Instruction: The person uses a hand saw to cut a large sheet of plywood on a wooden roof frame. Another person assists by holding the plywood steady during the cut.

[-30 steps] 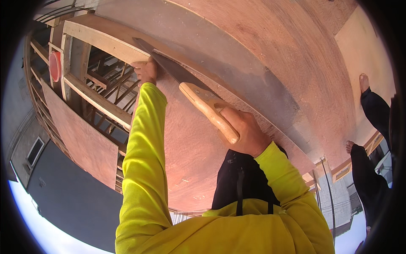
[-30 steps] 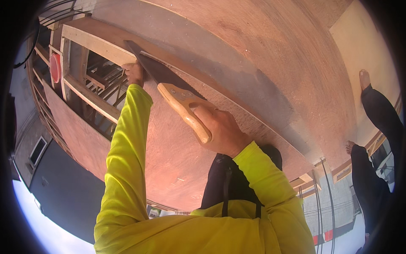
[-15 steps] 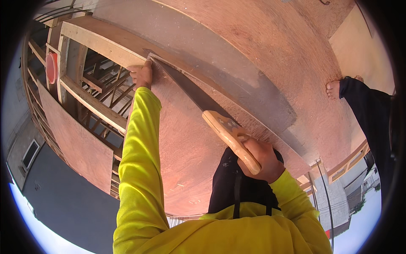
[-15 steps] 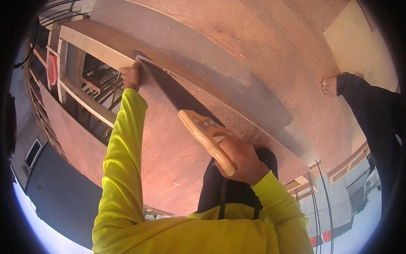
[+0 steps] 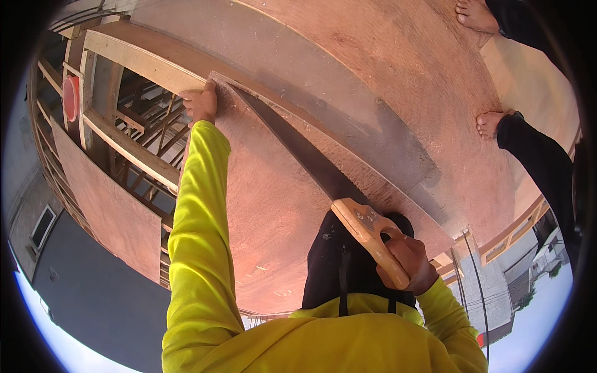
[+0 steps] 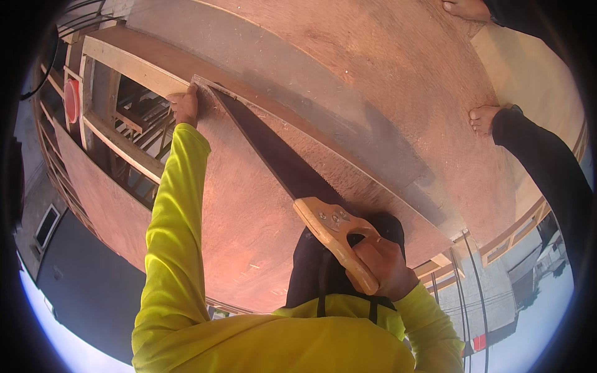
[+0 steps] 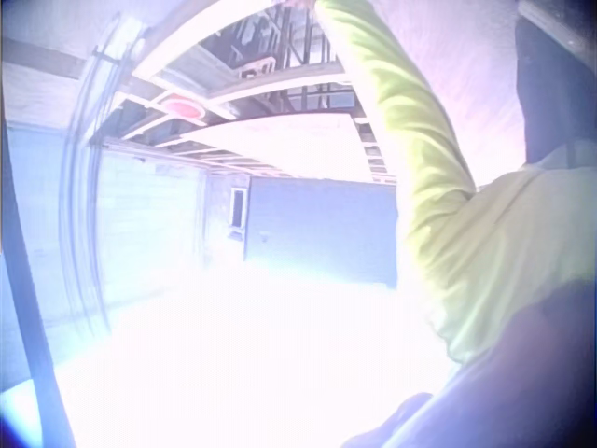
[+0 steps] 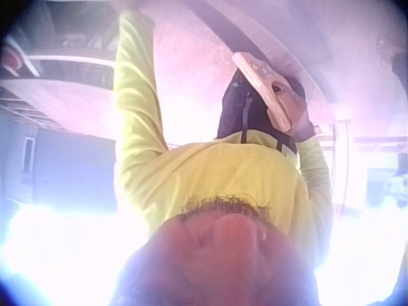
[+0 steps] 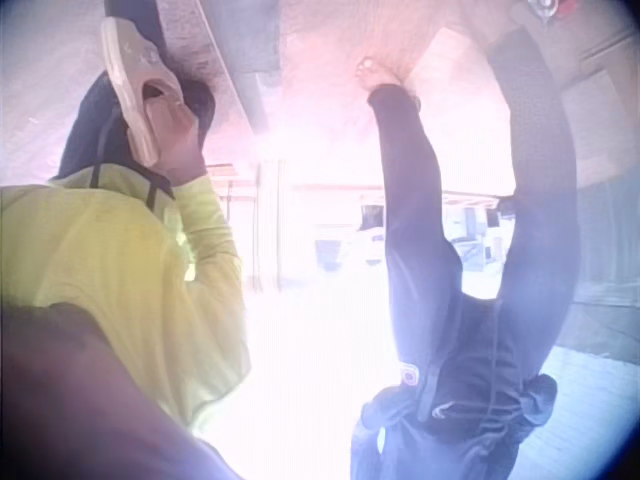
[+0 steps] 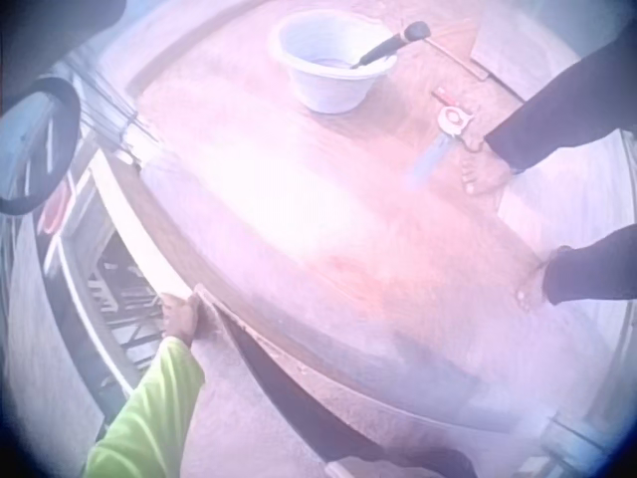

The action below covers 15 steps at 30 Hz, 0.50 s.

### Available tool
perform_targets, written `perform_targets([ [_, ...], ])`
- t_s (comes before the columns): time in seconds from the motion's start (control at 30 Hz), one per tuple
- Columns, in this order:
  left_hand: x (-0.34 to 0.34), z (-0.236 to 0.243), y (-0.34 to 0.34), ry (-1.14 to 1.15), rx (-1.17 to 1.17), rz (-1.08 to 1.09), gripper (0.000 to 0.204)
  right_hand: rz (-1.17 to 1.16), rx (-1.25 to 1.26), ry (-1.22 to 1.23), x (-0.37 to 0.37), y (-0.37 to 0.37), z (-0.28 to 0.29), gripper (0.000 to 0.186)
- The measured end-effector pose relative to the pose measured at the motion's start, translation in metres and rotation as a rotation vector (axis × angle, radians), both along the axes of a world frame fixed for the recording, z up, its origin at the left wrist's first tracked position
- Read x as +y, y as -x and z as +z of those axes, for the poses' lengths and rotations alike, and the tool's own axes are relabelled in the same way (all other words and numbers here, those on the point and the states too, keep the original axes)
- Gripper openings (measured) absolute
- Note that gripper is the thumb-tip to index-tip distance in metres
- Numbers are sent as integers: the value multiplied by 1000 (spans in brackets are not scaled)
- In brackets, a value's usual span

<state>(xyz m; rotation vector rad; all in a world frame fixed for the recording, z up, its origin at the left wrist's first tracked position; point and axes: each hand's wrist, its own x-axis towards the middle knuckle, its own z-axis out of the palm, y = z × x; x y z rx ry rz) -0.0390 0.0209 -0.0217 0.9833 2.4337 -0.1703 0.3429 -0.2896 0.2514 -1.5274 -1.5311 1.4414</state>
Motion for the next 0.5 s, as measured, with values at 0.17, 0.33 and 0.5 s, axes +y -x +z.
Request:
perform_targets([
  [0.17, 1, -3, -7, 33, 24, -38, 125, -58, 41, 8, 20, 16, -36, 20],
  [0.33, -2, -10, 5, -24, 0, -35, 125, -82, 113, 59, 54, 45, -76, 19],
  [0.5, 0, 0, -10, -33, 5, -36, 125, 36, -2, -107, -25, -10, -15, 19],
])
